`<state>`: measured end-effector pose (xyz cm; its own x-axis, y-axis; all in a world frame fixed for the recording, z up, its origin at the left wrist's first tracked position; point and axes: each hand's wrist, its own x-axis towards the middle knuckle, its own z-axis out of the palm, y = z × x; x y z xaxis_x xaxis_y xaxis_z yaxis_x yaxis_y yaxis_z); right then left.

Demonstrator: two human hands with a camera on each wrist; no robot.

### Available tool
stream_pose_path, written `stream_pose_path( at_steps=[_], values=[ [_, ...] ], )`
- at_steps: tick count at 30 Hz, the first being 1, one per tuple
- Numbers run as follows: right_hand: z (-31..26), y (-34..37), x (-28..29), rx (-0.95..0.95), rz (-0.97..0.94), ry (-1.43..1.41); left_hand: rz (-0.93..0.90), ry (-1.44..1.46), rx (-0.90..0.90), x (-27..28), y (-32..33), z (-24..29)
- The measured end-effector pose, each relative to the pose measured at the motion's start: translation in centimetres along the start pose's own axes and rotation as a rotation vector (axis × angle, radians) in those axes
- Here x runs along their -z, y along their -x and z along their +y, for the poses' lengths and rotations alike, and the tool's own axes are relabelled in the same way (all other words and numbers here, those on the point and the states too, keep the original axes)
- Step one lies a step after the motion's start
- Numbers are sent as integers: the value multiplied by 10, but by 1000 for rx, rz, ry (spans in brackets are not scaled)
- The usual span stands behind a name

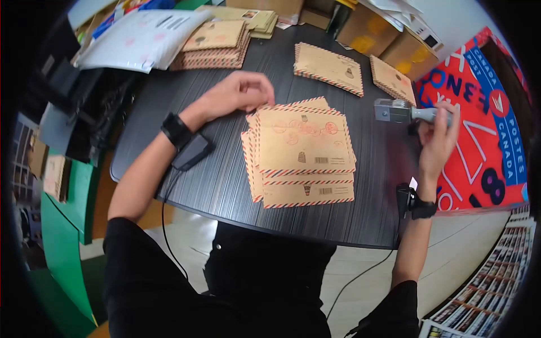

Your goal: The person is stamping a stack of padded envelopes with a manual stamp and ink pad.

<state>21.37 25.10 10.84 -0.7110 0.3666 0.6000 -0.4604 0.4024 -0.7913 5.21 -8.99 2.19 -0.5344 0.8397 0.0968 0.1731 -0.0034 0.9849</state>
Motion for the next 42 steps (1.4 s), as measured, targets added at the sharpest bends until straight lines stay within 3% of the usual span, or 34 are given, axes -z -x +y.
stream_pose_path(
  at_steps=[1,2,5,7,9,13,17,19,23,28,30,36,40,42],
  values=[
    [-16,3,-7,164,-18,124,33,61,-4,1,1,-1],
    [-28,6,-17,159,-37,125,47,74,-1,2,1,-4],
    [-55,17,-47,542,-243,681,24,17,-61,1,-1,-8],
    [-51,26,-72,489,-472,818,30,30,-55,-2,-1,-8],
    [-20,45,-93,273,-576,568,28,22,-39,-3,1,-6],
    [-22,38,-79,219,-617,680,21,7,-43,-2,3,-1],
    [7,13,-41,151,-454,551,25,7,-19,-1,1,-3],
    [31,-1,-12,-374,-183,43,28,10,-23,-3,0,-4],
    [93,-3,38,-501,-12,-272,69,-3,-2,-7,0,2],
    [122,3,53,-509,142,-419,144,-85,149,-16,-8,11],
    [124,5,51,-440,98,-362,151,-141,179,-10,-26,14],
    [121,6,46,-458,54,-263,503,-306,356,10,-107,8],
    [117,4,45,-486,80,-260,288,-637,492,21,-142,4],
    [118,6,46,-496,87,-259,284,-589,481,25,-144,1]
  ],
)
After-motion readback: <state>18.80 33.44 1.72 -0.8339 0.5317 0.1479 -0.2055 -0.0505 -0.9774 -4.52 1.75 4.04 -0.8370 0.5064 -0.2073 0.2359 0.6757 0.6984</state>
